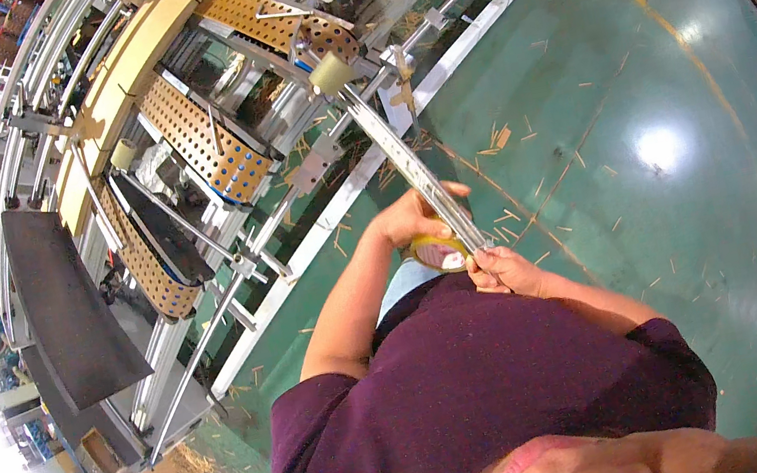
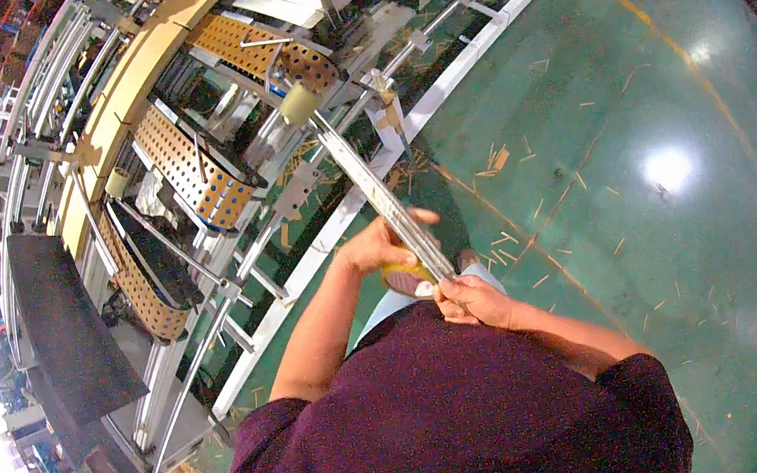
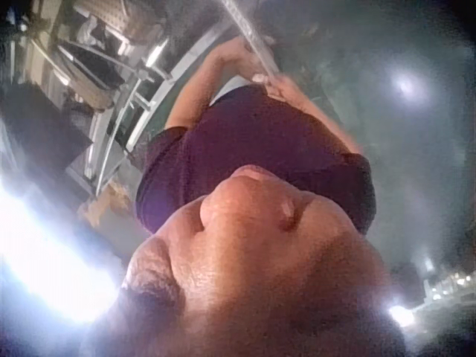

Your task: The person wraps yellow tape around a metal rod held in a vise, repeatedly pulling and smoothing the tape along the rod's length. The person adjusts the rod's position and continues wrapping until the tape is fully applied.

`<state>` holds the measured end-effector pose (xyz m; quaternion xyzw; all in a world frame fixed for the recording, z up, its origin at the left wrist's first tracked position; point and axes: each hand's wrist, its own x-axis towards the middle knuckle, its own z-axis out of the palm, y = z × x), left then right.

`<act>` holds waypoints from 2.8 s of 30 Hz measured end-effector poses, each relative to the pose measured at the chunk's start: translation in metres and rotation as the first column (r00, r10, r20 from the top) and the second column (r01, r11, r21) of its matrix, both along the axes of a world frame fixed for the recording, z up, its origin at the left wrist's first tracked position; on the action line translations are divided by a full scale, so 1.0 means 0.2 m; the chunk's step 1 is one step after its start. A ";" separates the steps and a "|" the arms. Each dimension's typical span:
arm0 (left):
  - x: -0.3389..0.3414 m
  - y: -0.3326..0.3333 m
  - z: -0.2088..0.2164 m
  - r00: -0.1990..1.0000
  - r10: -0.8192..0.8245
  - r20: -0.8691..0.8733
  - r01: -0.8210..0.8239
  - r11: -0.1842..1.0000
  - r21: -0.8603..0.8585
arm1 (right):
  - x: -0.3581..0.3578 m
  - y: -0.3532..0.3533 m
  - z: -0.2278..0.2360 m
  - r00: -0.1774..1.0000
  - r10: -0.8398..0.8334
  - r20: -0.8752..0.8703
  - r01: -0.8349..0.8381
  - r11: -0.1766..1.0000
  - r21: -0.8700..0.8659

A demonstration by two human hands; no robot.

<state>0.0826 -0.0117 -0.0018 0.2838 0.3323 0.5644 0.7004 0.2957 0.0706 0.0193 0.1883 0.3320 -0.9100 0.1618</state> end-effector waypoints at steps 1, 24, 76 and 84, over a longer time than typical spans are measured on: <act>-0.03 0.05 0.04 1.000 -0.021 -0.020 0.021 0.999 0.030 | -0.01 0.01 0.02 0.999 0.004 0.037 -0.001 0.998 -0.063; 0.07 0.36 0.11 0.999 0.016 -0.027 -0.019 0.997 -0.081 | 0.10 0.47 0.19 0.985 0.112 0.127 0.004 0.734 -0.680; 0.09 0.30 0.08 0.993 0.115 0.023 -0.117 0.991 0.063 | 0.05 0.40 0.25 0.974 0.120 0.192 -0.057 0.950 -0.307; 0.10 0.32 0.06 0.985 0.122 0.122 -0.122 0.992 -0.009 | 0.05 0.39 0.30 0.948 0.150 0.281 -0.044 0.935 -0.352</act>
